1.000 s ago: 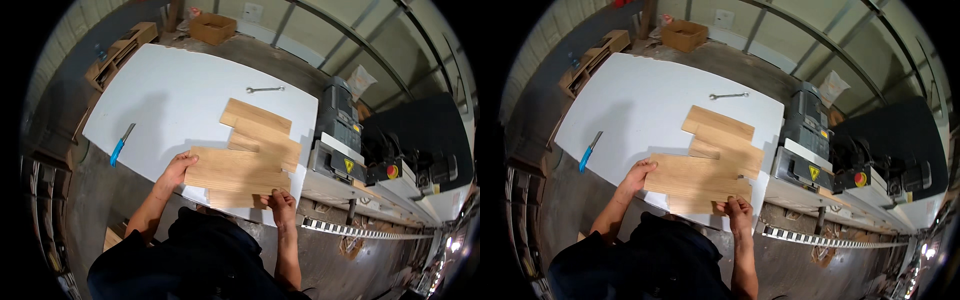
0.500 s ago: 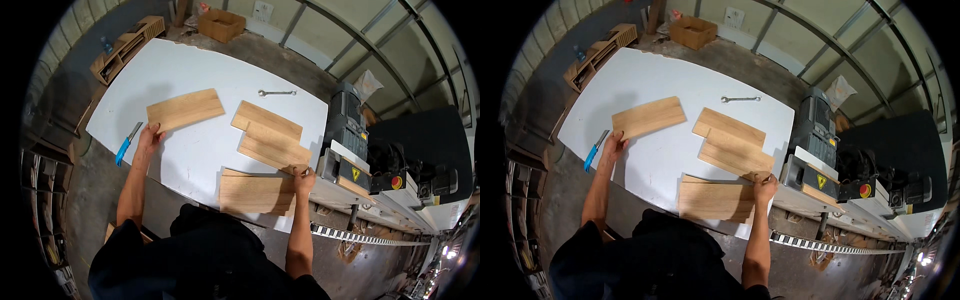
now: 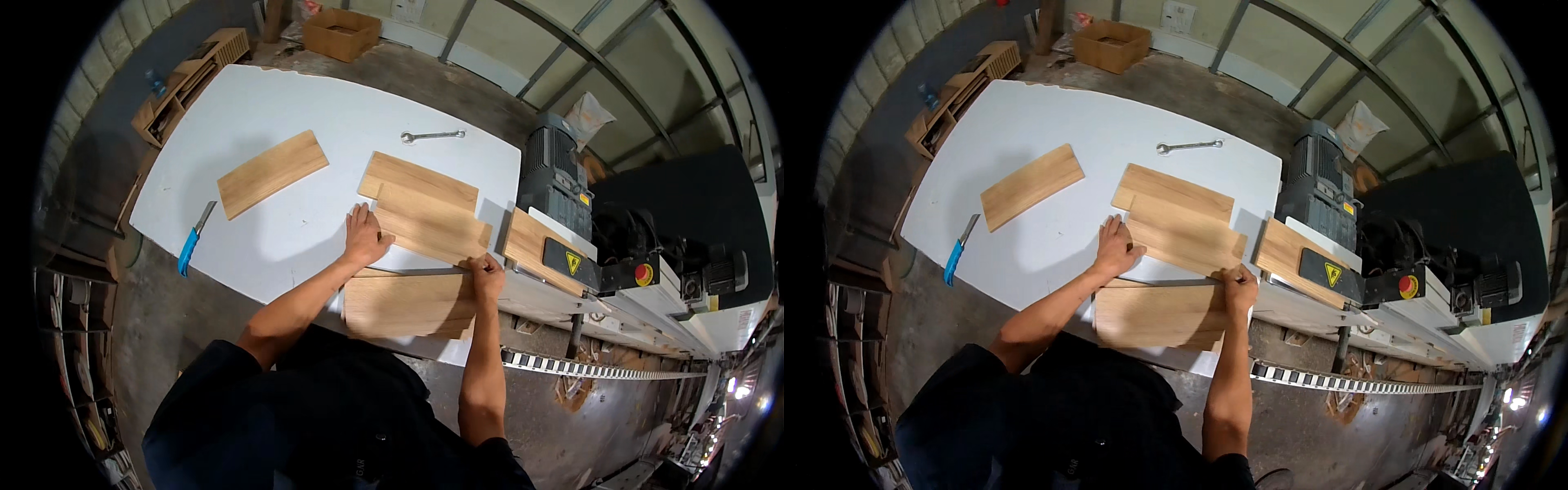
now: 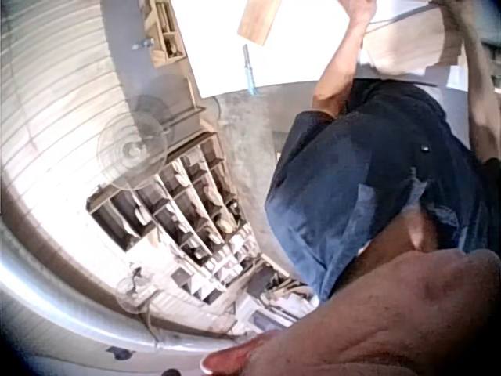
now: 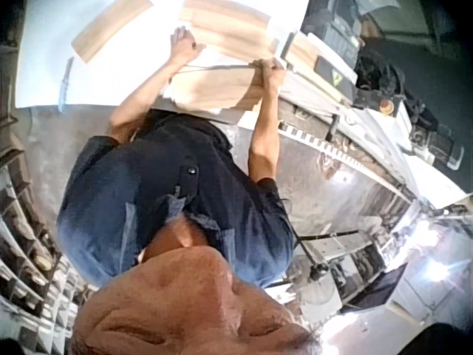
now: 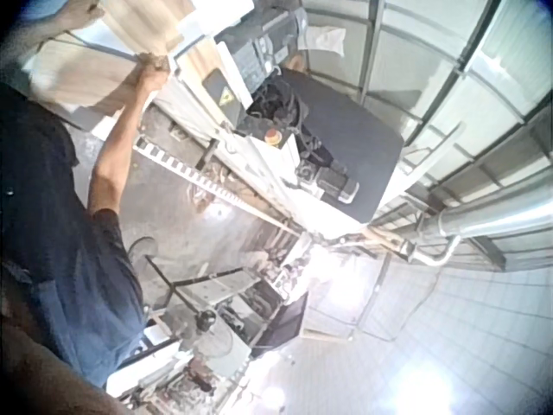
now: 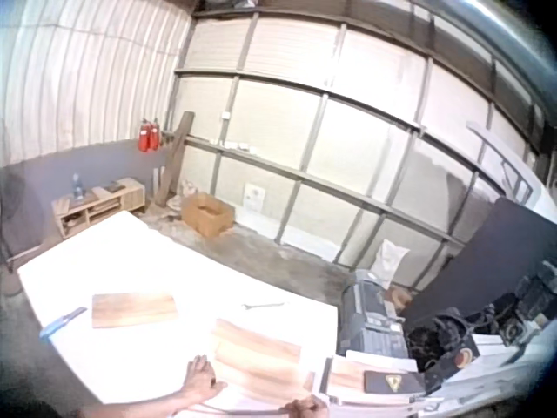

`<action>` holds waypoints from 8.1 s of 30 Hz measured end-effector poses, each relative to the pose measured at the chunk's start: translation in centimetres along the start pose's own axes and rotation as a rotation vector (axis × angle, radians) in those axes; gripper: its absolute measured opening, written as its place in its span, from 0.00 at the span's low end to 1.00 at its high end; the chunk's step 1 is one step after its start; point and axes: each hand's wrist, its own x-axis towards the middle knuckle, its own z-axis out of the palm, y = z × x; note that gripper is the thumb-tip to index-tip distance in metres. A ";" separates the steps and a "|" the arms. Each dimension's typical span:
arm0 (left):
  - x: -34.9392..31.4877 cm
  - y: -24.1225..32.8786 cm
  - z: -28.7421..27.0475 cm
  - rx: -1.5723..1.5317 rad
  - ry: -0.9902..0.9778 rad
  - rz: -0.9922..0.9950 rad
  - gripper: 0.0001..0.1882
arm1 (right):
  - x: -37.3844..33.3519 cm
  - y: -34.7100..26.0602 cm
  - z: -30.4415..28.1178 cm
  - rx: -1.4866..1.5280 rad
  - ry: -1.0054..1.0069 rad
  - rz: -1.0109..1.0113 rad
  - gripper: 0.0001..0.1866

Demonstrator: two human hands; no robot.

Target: The person moves rectangular wood pieces from a table to a wooden structure, fitting them into slots and aligning them by hand, then uses a utility knife to score the surface of one piece before moving it back to the table.

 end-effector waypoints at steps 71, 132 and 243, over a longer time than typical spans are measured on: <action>-4.6 -2.1 -12.3 -0.778 -0.698 -0.768 0.22 | -9.8 -5.2 -2.1 -0.061 -0.389 0.299 0.18; -2.4 7.6 -8.0 -1.626 -0.640 -0.748 0.19 | -9.6 -5.6 -5.8 1.321 0.152 0.569 0.08; -9.4 -3.5 -15.1 -0.796 -0.410 -0.059 0.51 | -14.2 -3.3 -3.9 0.242 -0.351 -0.132 0.45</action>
